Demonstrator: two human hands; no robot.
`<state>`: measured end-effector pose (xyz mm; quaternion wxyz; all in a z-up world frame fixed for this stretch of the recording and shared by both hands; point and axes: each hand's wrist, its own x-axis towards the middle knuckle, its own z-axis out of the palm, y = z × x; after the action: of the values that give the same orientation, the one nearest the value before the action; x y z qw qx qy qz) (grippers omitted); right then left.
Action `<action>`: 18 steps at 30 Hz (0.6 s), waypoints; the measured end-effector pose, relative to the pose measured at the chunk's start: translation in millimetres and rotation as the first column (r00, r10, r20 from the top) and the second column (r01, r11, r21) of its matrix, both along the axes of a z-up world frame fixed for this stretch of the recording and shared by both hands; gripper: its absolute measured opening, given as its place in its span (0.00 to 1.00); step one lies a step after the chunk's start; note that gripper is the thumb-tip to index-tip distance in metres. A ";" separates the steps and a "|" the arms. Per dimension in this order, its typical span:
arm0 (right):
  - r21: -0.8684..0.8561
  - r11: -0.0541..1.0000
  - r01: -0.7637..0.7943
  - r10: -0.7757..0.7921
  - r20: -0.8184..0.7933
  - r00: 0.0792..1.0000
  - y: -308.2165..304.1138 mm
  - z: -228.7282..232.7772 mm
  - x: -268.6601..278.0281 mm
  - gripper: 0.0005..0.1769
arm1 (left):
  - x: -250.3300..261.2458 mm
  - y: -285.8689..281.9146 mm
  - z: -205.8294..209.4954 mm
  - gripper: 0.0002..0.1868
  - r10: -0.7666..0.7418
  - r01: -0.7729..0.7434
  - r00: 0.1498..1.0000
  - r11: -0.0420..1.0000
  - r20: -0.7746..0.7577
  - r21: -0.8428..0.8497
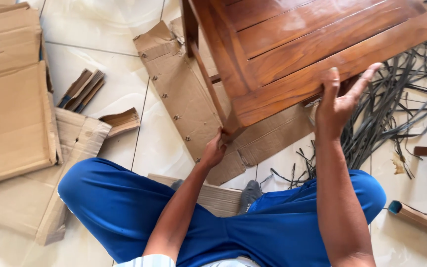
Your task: Wrapping a wooden chair leg with decorative dark fiber strips.
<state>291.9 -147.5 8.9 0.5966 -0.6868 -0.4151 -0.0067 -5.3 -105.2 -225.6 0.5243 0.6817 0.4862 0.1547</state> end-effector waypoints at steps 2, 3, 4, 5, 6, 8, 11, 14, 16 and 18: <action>0.072 0.996 -0.049 0.056 -0.097 0.994 -0.6 0.0 -11.8 0.35 | -8.2 1.8 -11.8 0.35 0.050 -0.051 0.999 0.992 0.011 0.115; 0.154 0.985 -0.075 0.103 -0.182 0.978 1.6 1.1 -16.5 0.29 | -10.6 7.0 -17.2 0.28 0.082 -0.087 0.996 0.967 0.031 0.237; 0.157 0.984 -0.088 0.117 -0.184 0.976 0.2 -16.0 -12.7 0.29 | -20.2 18.9 -27.5 0.28 0.096 -0.100 0.995 0.966 0.029 0.240; 0.182 0.980 -0.078 0.128 -0.286 0.950 -0.5 -33.3 -9.0 0.26 | -30.8 27.6 -38.3 0.26 0.160 -0.163 0.986 0.939 0.033 0.304; 0.203 0.977 -0.065 0.141 -0.385 0.912 -0.7 -50.8 -5.5 0.24 | -42.1 36.2 -49.3 0.25 0.224 -0.222 0.974 0.903 0.039 0.367; 0.090 0.992 -0.084 0.117 -0.471 0.875 -4.0 -59.4 -22.7 0.26 | -72.7 56.9 -52.9 0.20 0.339 -0.296 0.938 0.896 -0.078 0.331; -0.099 0.995 -0.022 -0.044 -0.619 0.785 3.1 -93.2 -34.0 0.24 | -130.6 97.4 -89.3 0.18 0.455 -0.366 0.827 0.881 -0.329 0.298; -0.224 0.974 0.019 -0.171 -0.685 0.708 7.4 -114.3 -51.9 0.21 | -177.2 112.5 -38.4 0.22 0.442 -0.357 0.723 0.897 -0.530 0.260; -0.266 0.964 -0.017 -0.179 -0.692 0.700 6.6 -125.6 -63.6 0.24 | -198.0 117.3 -4.2 0.22 0.412 -0.350 0.687 0.910 -0.598 0.225; -0.354 0.931 -0.094 -0.182 -0.669 0.720 1.8 -140.8 -68.5 0.27 | -212.2 124.6 -5.0 0.24 0.336 -0.305 0.634 0.936 -0.697 0.174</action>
<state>223.4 -145.7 -131.8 0.5701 -0.7470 -0.1391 0.3124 -217.6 19.4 -230.5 0.2435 0.6005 0.7613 -0.0232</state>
